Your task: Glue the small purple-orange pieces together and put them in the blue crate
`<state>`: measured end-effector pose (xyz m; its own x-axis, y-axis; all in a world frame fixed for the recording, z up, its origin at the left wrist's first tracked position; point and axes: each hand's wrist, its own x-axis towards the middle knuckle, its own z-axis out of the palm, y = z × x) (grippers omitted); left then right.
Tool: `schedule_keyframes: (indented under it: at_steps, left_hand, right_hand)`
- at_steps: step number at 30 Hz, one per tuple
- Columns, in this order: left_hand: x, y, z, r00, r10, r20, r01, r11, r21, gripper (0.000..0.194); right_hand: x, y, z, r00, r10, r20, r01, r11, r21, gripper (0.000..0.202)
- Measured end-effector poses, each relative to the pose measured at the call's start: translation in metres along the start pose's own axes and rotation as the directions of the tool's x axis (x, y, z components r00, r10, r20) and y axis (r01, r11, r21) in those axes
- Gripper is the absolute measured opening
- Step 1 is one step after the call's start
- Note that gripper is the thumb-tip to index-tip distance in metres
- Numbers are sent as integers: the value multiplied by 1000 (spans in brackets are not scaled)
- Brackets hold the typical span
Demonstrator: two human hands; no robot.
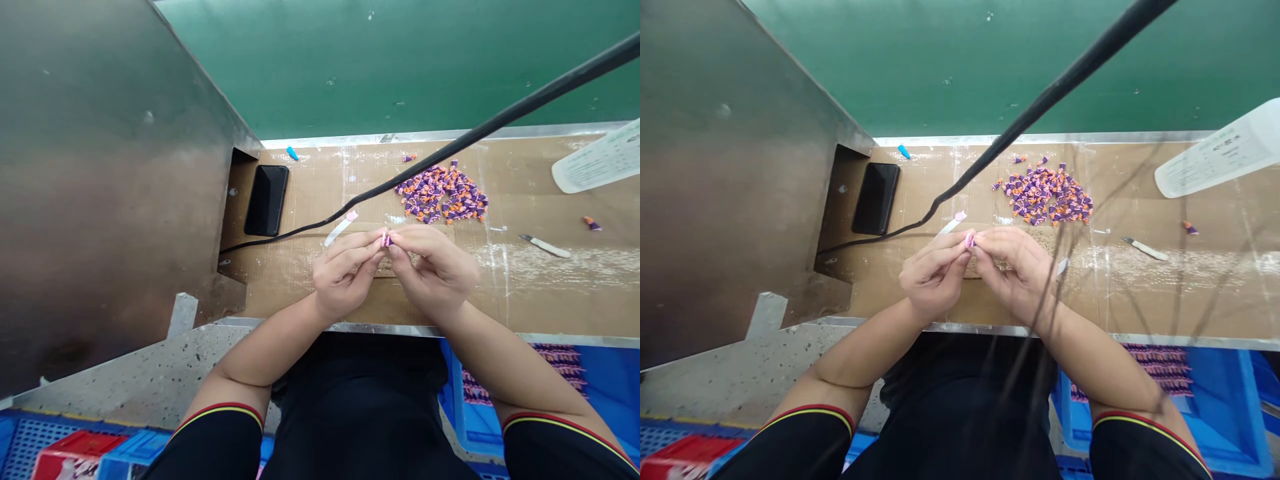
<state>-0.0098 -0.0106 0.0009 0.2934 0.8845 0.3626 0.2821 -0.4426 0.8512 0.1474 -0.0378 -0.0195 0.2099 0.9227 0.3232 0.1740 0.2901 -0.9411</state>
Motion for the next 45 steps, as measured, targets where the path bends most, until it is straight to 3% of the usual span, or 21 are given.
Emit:
schedule_keyframes:
  at_steps: [10, 14, 17, 20, 24, 27, 30, 32, 35, 38, 42, 45]
  left_hand:
    - [-1, -1, 0, 999, 23, -26, -24, 998, -50, 38]
    - [-2, -2, -1, 999, 12, 30, -9, 995, -103, 40]
    - [-3, -3, -2, 998, -19, 64, 24, 996, -85, 43]
    - [-2, -3, -3, 999, -11, 46, 14, 998, -61, 40]
    - [-1, -1, -3, 999, 12, 32, -10, 999, -50, 32]
    - [-1, 1, -4, 998, 33, 55, -31, 999, -31, 28]
    - [-3, 1, -4, 995, 65, 80, -66, 998, 9, 25]
    - [-3, -1, -4, 993, 90, 75, -92, 995, 25, 22]
    - [-2, -4, -4, 994, 93, 49, -95, 995, 38, 19]
    - [1, -4, -5, 998, 41, 47, -45, 997, 68, 17]
    - [1, -3, -6, 996, -47, 75, 40, 995, 90, 17]
    - [-4, -8, -6, 992, -99, 82, 93, 993, 73, 17]
  right_hand:
    - [-2, 2, -1, 999, -33, 1, 33, 999, -2, 34]
    - [3, 8, -11, 998, -40, 51, 37, 997, 64, 31]
    - [3, 15, -42, 995, 49, 87, -42, 996, -75, 27]
    - [-7, 24, -94, 969, 215, 121, -164, 928, -336, 18]
    - [-32, 35, -164, 906, 303, 296, -74, 802, -593, 13]
    - [-50, 40, -186, 842, 362, 400, 16, 724, -690, 17]
    - [-66, 43, -184, 800, 363, 477, 115, 688, -716, 23]
    - [-75, 43, -179, 810, 354, 467, 117, 683, -721, 24]
    - [-88, 41, -176, 876, 394, 277, -89, 697, -711, 38]
    - [-98, 39, -174, 898, 427, 104, -278, 735, -618, 42]
    - [-102, 35, -165, 907, 419, 25, -331, 750, -573, 29]
    - [-100, 35, -159, 878, 479, 14, -387, 727, -568, 27]
